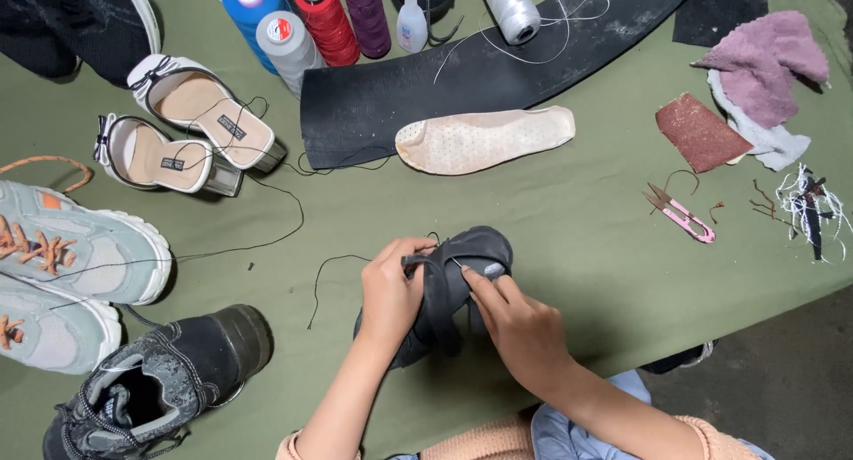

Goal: Hand-stitching a strap onto a black sandal using a stitching awl and thread on a repair bench.

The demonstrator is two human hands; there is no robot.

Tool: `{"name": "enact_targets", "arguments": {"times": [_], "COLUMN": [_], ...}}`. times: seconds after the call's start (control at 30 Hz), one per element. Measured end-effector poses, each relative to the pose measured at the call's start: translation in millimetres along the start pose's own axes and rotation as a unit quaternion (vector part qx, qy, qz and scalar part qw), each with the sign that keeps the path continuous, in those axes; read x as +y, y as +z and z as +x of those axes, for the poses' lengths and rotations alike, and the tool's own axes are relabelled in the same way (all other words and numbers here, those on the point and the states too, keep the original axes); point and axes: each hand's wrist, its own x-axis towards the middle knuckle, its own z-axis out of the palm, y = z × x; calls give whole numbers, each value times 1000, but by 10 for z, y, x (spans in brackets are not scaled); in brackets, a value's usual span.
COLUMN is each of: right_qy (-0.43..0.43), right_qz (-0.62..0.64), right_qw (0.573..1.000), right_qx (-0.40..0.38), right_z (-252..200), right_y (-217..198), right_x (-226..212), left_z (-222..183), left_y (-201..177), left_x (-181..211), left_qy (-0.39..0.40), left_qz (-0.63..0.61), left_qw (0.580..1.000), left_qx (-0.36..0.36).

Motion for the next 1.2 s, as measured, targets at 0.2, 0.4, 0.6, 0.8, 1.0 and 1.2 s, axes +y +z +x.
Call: {"name": "enact_targets", "arguments": {"times": [0.2,0.4,0.6,0.8,1.0,1.2], "right_qy": [93,202,186,174,150,113], "right_qz": [232,314,374,419,398,345], "right_qw": [967,920,906,890,902,926], "right_qx": [-56,-122,-69,-48,-80,-106], "right_z": [-3,-420,-938,-993,-823,128], "right_y": [-92,193,525,520,396,-216], "right_x": [28,171,302,323,304,115], "left_z": [-83,-156,-375,-355,-339,-27], "left_y": [59,-24,66,40,-25,-33], "left_x": [-110,226,427,576,623,112], "left_qy": [103,230,364,388,294,-8], "left_qz": [89,89,212,239,155,46], "left_qw": [990,969,905,886,940,998], "left_qx": [22,28,66,89,76,-49]}}
